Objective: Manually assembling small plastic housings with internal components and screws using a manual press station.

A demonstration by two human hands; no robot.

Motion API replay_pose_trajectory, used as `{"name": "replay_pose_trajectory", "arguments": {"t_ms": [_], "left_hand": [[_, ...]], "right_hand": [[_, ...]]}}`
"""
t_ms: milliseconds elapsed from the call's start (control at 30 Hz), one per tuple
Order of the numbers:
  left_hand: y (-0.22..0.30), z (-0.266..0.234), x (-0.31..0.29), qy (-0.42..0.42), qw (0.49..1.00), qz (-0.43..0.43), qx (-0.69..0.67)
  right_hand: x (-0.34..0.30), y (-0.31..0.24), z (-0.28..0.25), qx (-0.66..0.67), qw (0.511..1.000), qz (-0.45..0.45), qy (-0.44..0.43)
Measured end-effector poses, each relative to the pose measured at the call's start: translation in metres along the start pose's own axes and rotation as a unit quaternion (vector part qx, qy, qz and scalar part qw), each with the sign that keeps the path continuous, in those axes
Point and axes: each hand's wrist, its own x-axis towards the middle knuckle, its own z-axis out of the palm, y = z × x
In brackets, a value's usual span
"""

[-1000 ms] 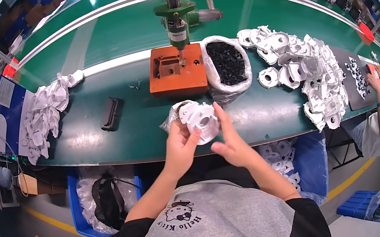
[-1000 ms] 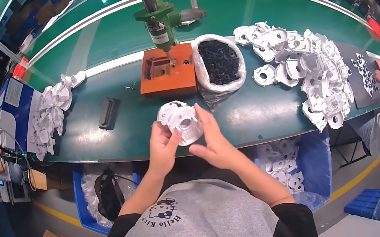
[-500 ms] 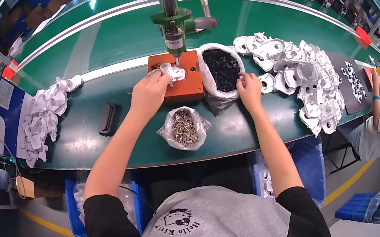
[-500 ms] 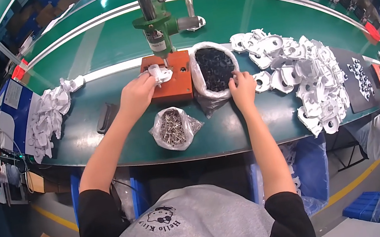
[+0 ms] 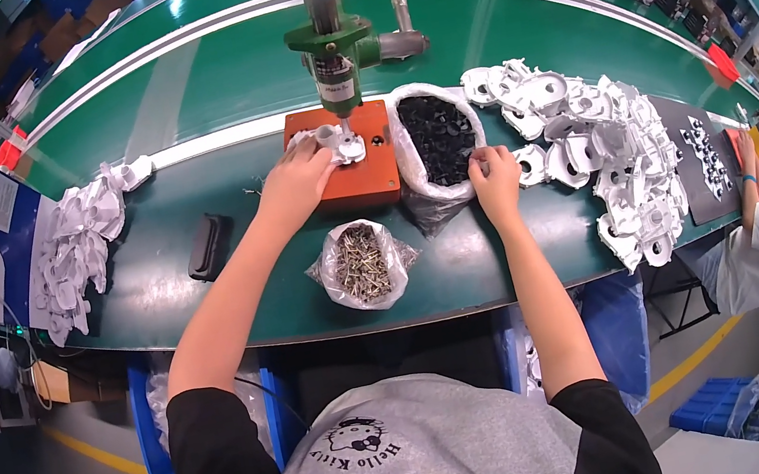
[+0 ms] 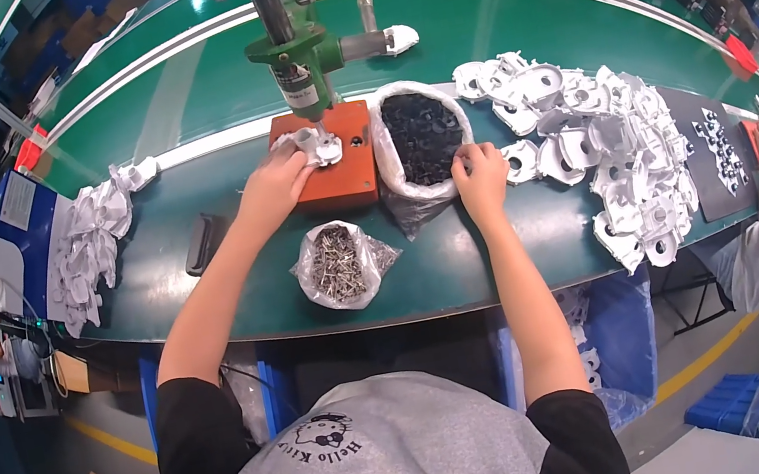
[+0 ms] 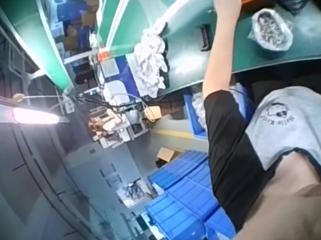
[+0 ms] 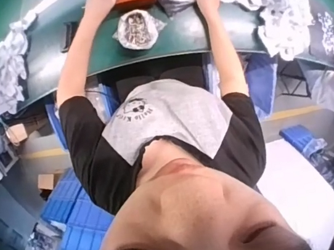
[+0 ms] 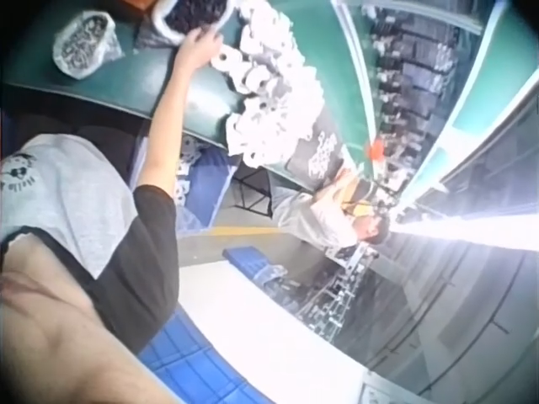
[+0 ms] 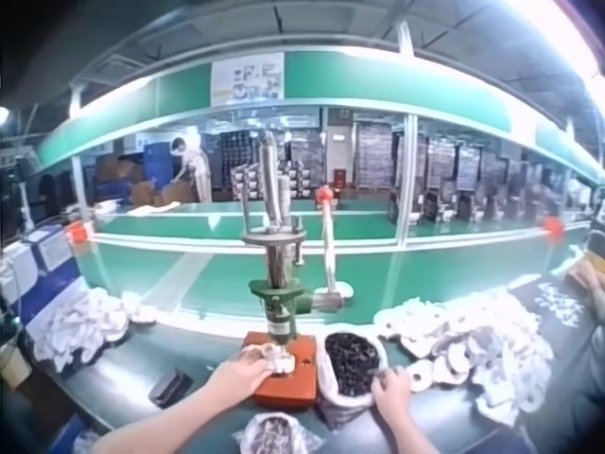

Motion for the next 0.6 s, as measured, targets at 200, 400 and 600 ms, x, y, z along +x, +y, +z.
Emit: {"name": "replay_pose_trajectory", "arguments": {"t_ms": [200, 400, 600], "left_hand": [[-0.005, 0.007, -0.003, 0.017, 0.999, 0.017, -0.045], [0.004, 0.011, -0.002, 0.074, 0.997, 0.001, -0.031], [0.004, 0.014, -0.002, 0.115, 0.992, 0.01, -0.043]], "right_hand": [[0.0, -0.004, 0.0, 0.01, 1.0, -0.011, 0.006], [0.001, -0.004, -0.001, 0.023, 1.0, -0.017, -0.003], [0.001, 0.005, 0.005, 0.017, 0.999, -0.034, 0.007]]}}
